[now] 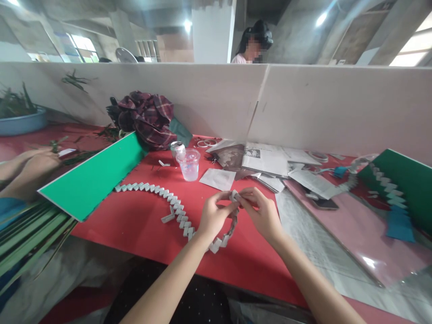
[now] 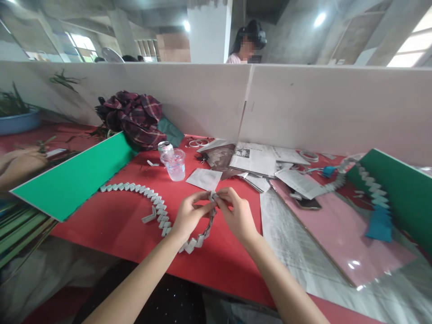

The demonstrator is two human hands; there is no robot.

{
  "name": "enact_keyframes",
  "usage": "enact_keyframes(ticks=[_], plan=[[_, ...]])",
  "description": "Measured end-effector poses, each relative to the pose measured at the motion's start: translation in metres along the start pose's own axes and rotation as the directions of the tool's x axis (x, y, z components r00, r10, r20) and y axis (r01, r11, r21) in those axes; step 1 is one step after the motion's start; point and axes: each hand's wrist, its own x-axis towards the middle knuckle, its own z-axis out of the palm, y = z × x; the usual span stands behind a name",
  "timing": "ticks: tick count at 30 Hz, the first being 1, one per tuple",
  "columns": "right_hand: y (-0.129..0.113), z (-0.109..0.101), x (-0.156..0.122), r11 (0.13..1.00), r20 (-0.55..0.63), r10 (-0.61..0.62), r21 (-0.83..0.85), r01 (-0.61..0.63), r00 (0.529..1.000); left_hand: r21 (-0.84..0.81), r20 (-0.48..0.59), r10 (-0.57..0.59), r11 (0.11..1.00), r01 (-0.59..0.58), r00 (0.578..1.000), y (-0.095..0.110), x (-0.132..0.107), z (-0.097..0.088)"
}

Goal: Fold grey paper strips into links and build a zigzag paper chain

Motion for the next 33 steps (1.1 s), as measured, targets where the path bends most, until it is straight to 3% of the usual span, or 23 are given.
enact_keyframes(ticks=[8,16,23,33], plan=[[0.007,0.001,0.003,0.991,-0.014,0.067,0.118,-0.065,0.998,-0.003,-0.006,-0.003,1.0,0.003,1.0,0.002,0.0,0.0],[0.006,-0.001,0.005,0.999,-0.083,-0.031,0.004,0.031,0.996,-0.005,0.018,-0.008,1.0,0.008,1.0,-0.002,-0.001,0.001],[0.007,0.0,0.006,1.0,-0.035,0.0,0.005,0.0,0.999,0.033,0.02,0.012,0.999,-0.013,1.0,-0.002,-0.001,0.0],[0.014,0.008,0.002,0.995,-0.064,0.056,0.081,-0.051,0.996,0.118,-0.008,0.029,0.993,-0.028,1.0,-0.004,-0.004,0.004]])
